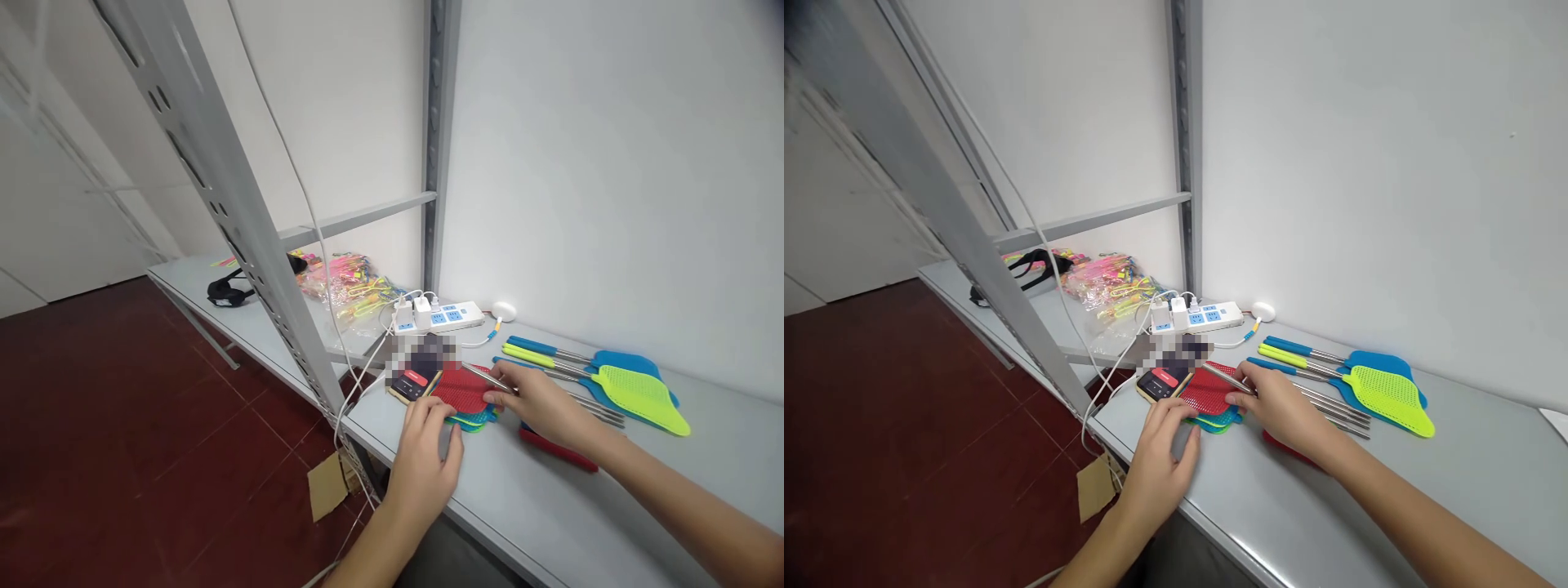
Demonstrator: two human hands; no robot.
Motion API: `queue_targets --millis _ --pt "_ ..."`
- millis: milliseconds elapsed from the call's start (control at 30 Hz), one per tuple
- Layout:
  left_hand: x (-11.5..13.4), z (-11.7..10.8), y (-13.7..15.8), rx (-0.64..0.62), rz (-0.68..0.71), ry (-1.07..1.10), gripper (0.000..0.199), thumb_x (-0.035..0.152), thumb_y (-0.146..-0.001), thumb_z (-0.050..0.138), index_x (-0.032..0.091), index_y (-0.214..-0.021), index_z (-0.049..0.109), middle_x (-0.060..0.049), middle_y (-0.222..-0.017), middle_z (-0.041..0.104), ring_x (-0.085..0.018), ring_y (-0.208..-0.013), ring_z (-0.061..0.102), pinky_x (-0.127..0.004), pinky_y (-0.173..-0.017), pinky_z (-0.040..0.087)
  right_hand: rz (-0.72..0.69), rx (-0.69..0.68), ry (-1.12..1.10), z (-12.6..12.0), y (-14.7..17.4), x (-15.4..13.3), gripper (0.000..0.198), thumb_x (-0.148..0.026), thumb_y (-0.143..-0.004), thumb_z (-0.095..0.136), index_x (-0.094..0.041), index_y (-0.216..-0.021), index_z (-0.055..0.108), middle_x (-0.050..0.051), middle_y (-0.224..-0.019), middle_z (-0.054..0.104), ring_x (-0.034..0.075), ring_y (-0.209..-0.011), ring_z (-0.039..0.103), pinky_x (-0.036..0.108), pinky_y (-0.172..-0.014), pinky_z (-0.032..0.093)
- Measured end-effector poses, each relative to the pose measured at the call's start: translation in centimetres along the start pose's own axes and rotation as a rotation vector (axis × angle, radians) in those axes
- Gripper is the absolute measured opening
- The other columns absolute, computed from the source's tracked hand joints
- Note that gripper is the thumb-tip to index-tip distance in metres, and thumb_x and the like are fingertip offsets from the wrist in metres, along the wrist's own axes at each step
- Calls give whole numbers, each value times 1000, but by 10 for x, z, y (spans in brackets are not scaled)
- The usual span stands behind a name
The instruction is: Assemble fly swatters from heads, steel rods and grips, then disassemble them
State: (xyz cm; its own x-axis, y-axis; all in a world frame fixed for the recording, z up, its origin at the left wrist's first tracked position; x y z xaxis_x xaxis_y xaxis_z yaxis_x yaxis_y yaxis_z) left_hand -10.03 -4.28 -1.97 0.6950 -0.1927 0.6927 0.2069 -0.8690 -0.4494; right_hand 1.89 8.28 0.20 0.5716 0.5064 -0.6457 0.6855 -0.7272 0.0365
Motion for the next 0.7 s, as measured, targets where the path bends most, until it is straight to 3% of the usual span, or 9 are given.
queue_targets --millis 200,400,467,633,700 --pt "-3 0 -1 -2 -19 -4 19 16 -92 48 21 -109 55 -8 -111 53 -22 -109 51 -39 -96 42 -59 -133 169 6 -1 -2 20 -43 -90 53 -26 -100 59 1 -87 69 20 -75 60 27 -60 37" --pt "0 -3 -1 9 -28 39 17 17 -93 48 22 -107 56 -8 -110 55 -22 -108 53 -39 -95 42 -144 -126 359 3 7 -14 34 -47 -97 39 -24 -82 59 2 -74 64 19 -66 57 27 -56 32" --pt "1 -8 0 69 -63 112 18 20 -94 49 23 -110 54 -7 -109 56 -21 -104 54 -36 -91 44 -149 -103 376 -4 12 -16 36 -48 -97 38 -24 -82 59 3 -77 65 20 -69 58 27 -57 33" --pt "8 -30 2 369 -162 405 38 32 -97 47 29 -133 34 -8 -118 52 -18 -100 55 -33 -83 47 -150 -79 452 -20 42 -21 33 -46 -97 41 -23 -80 56 4 -80 65 20 -71 59 29 -59 35" --pt "22 -31 -3 343 -134 300 38 34 -97 48 29 -133 37 -8 -124 50 -21 -108 52 -36 -89 44 -139 -69 432 -24 60 -23 34 -44 -98 38 -22 -77 53 3 -79 63 19 -68 57 29 -59 36"
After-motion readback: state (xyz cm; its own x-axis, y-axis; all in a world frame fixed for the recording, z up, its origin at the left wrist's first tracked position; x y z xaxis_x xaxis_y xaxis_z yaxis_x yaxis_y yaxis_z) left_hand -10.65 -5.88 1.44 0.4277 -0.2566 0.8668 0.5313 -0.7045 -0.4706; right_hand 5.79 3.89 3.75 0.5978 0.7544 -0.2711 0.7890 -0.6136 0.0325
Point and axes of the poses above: each hand's wrist, its own y-axis away from the middle knuckle, its own z-axis out of the palm, x = y × z, the point moved 9 cm from there along -y, towards the middle knuckle
